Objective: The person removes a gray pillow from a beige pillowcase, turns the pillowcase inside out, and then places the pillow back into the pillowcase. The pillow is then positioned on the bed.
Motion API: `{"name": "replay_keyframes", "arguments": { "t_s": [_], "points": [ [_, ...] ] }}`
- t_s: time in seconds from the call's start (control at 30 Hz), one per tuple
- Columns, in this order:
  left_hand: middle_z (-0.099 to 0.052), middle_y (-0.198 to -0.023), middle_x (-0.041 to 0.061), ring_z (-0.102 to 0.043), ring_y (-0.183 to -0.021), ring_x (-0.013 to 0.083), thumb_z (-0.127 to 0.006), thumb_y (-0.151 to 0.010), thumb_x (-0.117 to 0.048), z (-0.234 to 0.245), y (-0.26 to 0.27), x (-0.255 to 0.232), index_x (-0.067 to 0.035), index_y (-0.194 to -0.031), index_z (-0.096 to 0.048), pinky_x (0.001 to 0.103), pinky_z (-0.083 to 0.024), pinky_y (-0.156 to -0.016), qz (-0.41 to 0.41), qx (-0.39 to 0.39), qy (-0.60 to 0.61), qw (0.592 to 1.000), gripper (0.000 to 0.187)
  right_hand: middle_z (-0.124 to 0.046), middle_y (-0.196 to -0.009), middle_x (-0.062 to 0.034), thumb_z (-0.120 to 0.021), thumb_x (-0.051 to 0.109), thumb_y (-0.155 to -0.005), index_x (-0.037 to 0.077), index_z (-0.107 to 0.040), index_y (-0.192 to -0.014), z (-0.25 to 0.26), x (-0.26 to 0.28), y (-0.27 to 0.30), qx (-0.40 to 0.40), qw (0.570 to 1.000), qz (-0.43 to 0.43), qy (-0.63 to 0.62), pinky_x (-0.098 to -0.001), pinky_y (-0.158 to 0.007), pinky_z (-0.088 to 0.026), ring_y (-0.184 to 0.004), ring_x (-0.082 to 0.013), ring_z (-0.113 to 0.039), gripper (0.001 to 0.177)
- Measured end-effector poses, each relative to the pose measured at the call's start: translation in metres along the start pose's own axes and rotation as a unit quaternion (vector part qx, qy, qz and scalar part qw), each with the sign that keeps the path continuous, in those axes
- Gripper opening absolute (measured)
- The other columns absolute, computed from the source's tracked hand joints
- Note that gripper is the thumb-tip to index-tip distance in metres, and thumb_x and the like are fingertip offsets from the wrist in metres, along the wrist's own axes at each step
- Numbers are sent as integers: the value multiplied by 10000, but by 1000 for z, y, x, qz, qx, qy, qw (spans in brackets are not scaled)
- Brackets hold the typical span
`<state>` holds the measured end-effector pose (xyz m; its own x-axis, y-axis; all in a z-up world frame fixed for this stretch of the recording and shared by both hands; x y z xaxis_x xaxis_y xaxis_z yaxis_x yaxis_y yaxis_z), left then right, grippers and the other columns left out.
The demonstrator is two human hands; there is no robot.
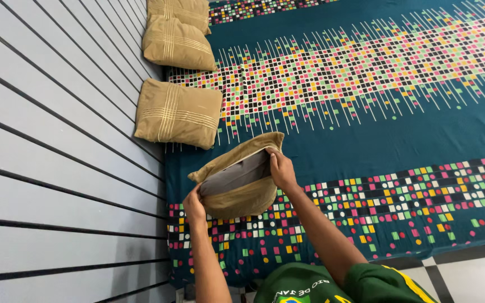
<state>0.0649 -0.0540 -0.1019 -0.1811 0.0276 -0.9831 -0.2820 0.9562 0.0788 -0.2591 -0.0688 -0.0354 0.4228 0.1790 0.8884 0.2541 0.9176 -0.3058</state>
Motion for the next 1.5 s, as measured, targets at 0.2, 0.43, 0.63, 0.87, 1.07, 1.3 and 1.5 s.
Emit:
{"name": "replay_keyframes", "arguments": {
  "t_s": [0.2, 0.43, 0.63, 0.87, 1.07, 1.3, 1.5],
  "points": [
    [-715, -1248, 158, -669, -1138, 230, -361, -1020, -218, -4, 11, -5, 50, -1259, -696, 336, -491, -1002, 37, -42, -38, 998, 491, -704, -1207, -220, -433, 209, -1029, 29, -697, -1236, -5, -17, -14, 20, 999, -33, 16, -445, -987, -494, -1165, -397, -640, 381],
    [-726, -1198, 167, -680, -1109, 236, -370, -972, -167, 4, 19, 0, 69, -1233, -702, 342, -509, -981, 42, -58, -7, 997, 484, -710, -1110, -255, -466, 251, -1013, 7, -709, -1159, -20, -55, -33, 38, 996, -28, 75, -492, -956, -494, -1091, -431, -644, 374],
    [-735, -1155, 172, -683, -1068, 245, -388, -968, -175, 7, 14, 2, 74, -1198, -722, 347, -511, -961, 65, -84, -29, 994, 476, -709, -1019, -266, -472, 240, -981, -12, -722, -1045, -27, -67, -44, 78, 994, -38, 73, -516, -906, -515, -1024, -449, -654, 361],
    [-741, -1128, 157, -690, -1048, 244, -383, -983, -221, 16, 7, 13, 72, -1190, -713, 359, -516, -938, 93, -76, -37, 992, 488, -699, -901, -260, -468, 232, -997, -22, -687, -803, -37, -63, -51, 84, 988, -3, 127, -556, -881, -495, -932, -454, -645, 387],
    [-722, -1135, 160, -678, -1007, 244, -377, -1001, -282, 27, -10, 28, 72, -1202, -689, 373, -521, -896, 134, -81, -87, 984, 512, -715, -826, -231, -463, 221, -983, 1, -698, -740, -52, -71, -60, 126, 970, 40, 203, -538, -957, -478, -884, -425, -647, 404],
    [-694, -1070, 192, -622, -966, 273, -398, -1005, -311, 32, -24, 45, 116, -1072, -663, 423, -484, -864, 169, -93, -159, 968, 508, -709, -936, -255, -437, 270, -984, 6, -711, -837, -61, -93, -69, 138, 969, -62, 195, -559, -912, -489, -969, -458, -643, 408],
    [-679, -1133, 181, -617, -1034, 259, -391, -1000, -303, 36, -34, 59, 102, -1120, -651, 413, -478, -933, 213, -88, -95, 968, 496, -712, -1056, -273, -413, 304, -997, 7, -727, -919, -73, -123, -79, 163, 956, -135, 205, -545, -973, -486, -1054, -463, -639, 439]
  ]
}}
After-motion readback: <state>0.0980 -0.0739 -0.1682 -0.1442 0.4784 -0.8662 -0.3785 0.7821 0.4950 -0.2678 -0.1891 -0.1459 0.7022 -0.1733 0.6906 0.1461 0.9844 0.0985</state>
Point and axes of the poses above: each hand's wrist, its own y-axis away from the middle knuckle, its own z-axis out of the back of the hand, x = y × z, the point moved 3 cm from there along -y, towards the middle knuckle
